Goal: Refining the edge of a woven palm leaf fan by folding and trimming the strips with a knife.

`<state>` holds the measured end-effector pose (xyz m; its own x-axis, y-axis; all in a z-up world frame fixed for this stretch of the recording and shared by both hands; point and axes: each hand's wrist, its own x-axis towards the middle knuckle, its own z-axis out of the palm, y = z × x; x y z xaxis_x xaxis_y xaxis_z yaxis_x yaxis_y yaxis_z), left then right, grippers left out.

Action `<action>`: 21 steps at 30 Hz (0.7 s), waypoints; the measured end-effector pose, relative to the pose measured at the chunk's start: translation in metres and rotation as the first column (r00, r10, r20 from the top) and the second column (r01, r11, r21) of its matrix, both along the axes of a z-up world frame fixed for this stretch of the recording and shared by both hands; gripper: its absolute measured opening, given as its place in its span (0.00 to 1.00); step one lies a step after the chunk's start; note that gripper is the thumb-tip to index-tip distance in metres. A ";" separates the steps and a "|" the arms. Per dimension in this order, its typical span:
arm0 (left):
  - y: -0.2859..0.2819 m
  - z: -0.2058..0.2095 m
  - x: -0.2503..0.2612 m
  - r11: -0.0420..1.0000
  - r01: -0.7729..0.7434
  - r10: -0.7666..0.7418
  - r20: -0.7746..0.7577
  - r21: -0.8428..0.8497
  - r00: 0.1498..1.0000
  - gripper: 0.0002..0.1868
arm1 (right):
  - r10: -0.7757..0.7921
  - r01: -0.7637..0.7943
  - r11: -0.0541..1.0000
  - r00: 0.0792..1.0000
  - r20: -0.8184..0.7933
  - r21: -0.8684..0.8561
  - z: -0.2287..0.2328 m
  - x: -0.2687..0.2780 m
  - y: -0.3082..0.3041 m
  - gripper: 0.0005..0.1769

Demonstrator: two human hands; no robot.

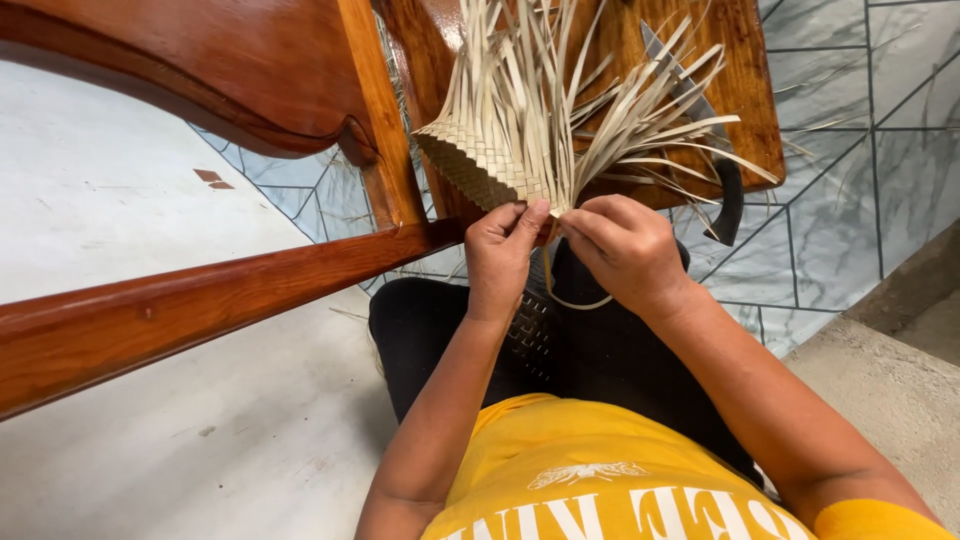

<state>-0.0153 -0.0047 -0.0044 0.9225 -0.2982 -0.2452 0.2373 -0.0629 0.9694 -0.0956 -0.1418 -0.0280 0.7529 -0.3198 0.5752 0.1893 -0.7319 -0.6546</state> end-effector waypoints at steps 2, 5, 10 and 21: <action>-0.001 0.002 0.001 1.000 0.014 -0.015 0.023 0.022 1.000 0.09 | -0.002 0.002 1.000 1.000 0.004 -0.006 -0.002 -0.001 -0.001 0.05; -0.001 0.004 0.001 0.998 0.027 -0.030 0.056 0.058 0.998 0.09 | -0.011 0.011 1.000 1.000 0.007 -0.003 -0.010 -0.001 -0.003 0.04; -0.004 0.011 0.001 0.996 0.043 -0.048 0.065 0.083 0.997 0.10 | -0.008 0.007 0.998 1.000 0.013 0.059 -0.015 -0.001 -0.006 0.05; -0.007 0.018 0.001 0.984 0.074 -0.093 0.117 0.161 0.989 0.11 | 0.019 -0.021 1.000 0.996 0.083 0.016 -0.015 0.002 -0.010 0.04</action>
